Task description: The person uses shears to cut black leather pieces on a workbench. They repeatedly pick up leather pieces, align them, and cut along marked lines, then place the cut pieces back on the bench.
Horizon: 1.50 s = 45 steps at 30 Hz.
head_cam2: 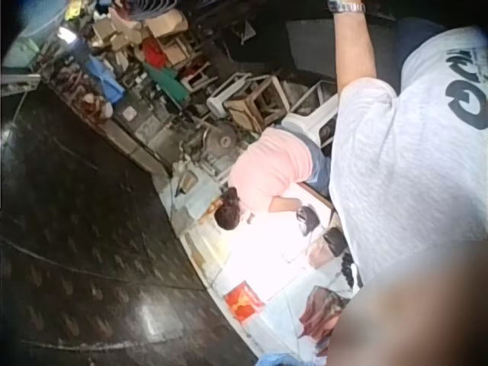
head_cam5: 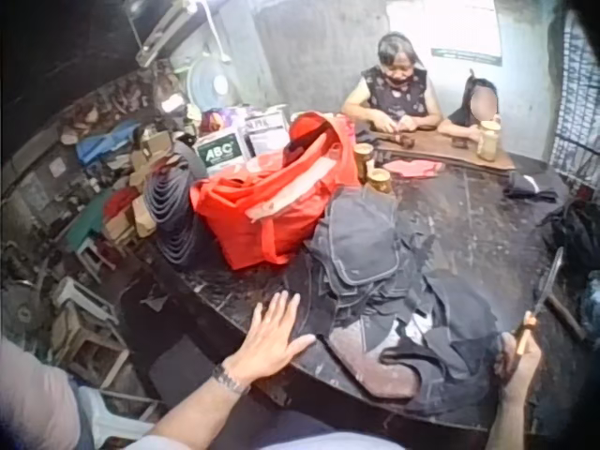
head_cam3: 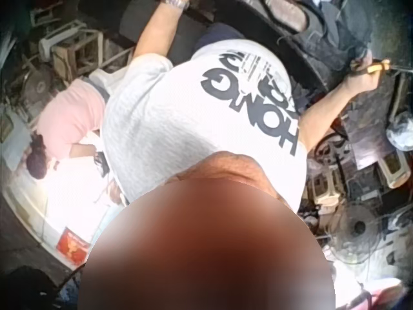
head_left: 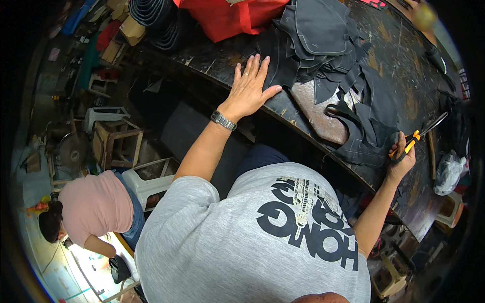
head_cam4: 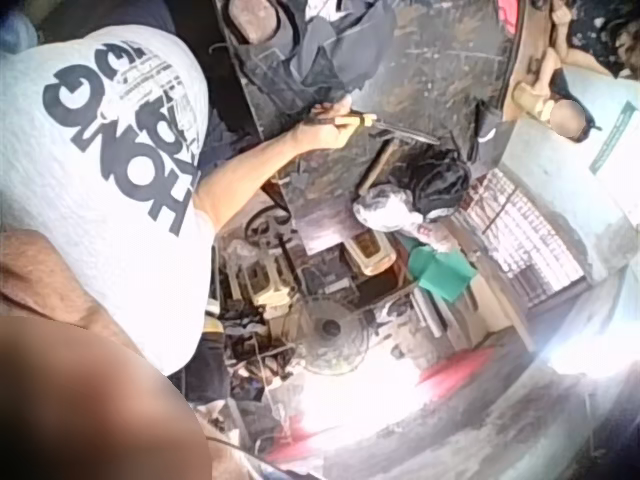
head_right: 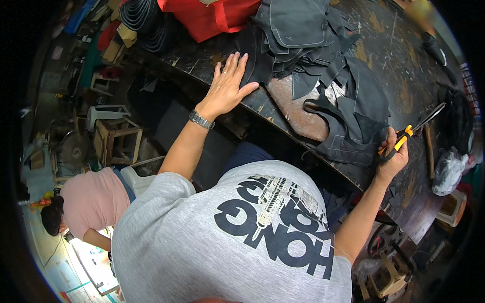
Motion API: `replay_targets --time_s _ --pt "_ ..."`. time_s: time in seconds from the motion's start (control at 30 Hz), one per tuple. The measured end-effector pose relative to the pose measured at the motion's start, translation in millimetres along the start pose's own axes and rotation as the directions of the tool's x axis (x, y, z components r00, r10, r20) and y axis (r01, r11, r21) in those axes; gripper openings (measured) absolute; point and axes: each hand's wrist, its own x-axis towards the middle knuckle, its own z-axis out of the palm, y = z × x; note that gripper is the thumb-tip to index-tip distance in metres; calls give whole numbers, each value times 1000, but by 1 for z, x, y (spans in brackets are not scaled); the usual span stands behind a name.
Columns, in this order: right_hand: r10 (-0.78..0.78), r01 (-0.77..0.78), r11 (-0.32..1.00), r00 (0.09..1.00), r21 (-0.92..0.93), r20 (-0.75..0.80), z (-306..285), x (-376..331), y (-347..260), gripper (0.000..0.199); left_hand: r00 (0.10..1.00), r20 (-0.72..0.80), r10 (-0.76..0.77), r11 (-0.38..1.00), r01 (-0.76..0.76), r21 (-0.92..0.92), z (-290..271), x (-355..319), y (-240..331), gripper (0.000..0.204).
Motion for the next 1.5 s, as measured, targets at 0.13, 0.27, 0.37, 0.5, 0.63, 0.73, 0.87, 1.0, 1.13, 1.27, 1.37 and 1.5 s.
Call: replay_targets --time_s 0.13,0.27,0.37,0.5,0.63,0.73,0.87,1.0,1.13,1.27,1.37,1.5 --pt "6 -6 1000 1000 12 5 1 0 -2 22 1000 -14 -10 998 9 -56 1 9 3 89" --pt "1 -1 1000 1000 16 -5 3 -1 -3 23 999 -30 17 1000 -17 6 0 8 7 100" --pt "5 -5 1000 1000 0 -9 3 0 -3 23 1000 -23 10 1000 -10 14 1 10 8 104" --pt "21 -21 999 1000 -34 4 4 2 -3 22 999 -3 32 999 -32 -4 1 16 2 99" --pt "3 -3 999 1000 -33 -8 4 1 -4 25 998 5 61 996 -60 -65 -1 22 -6 93" --pt "9 -9 1000 1000 -10 -18 4 0 -4 27 997 -57 53 993 -59 -98 1 21 -3 79" --pt "3 -3 1000 1000 -21 -6 4 0 -5 27 965 -263 -7 942 -82 -325 6 18 1 54" --pt "6 -5 1000 1000 -21 9 4 -1 -7 27 871 -395 -292 855 53 -516 6 16 -5 15" --pt "9 -9 1000 1000 -1 8 4 -1 -7 26 763 -454 -460 719 20 -694 -5 17 -7 35" --pt "2 -2 1000 1000 4 22 3 0 -6 25 686 -599 -413 783 -70 -618 -34 25 15 39" --pt "1 0 1000 1000 -4 14 4 0 -6 24 649 -721 -243 873 -179 -454 -60 50 36 28" --pt "2 -2 1000 1000 -3 5 4 -1 -7 23 683 -702 200 938 -340 -63 -66 105 57 35"
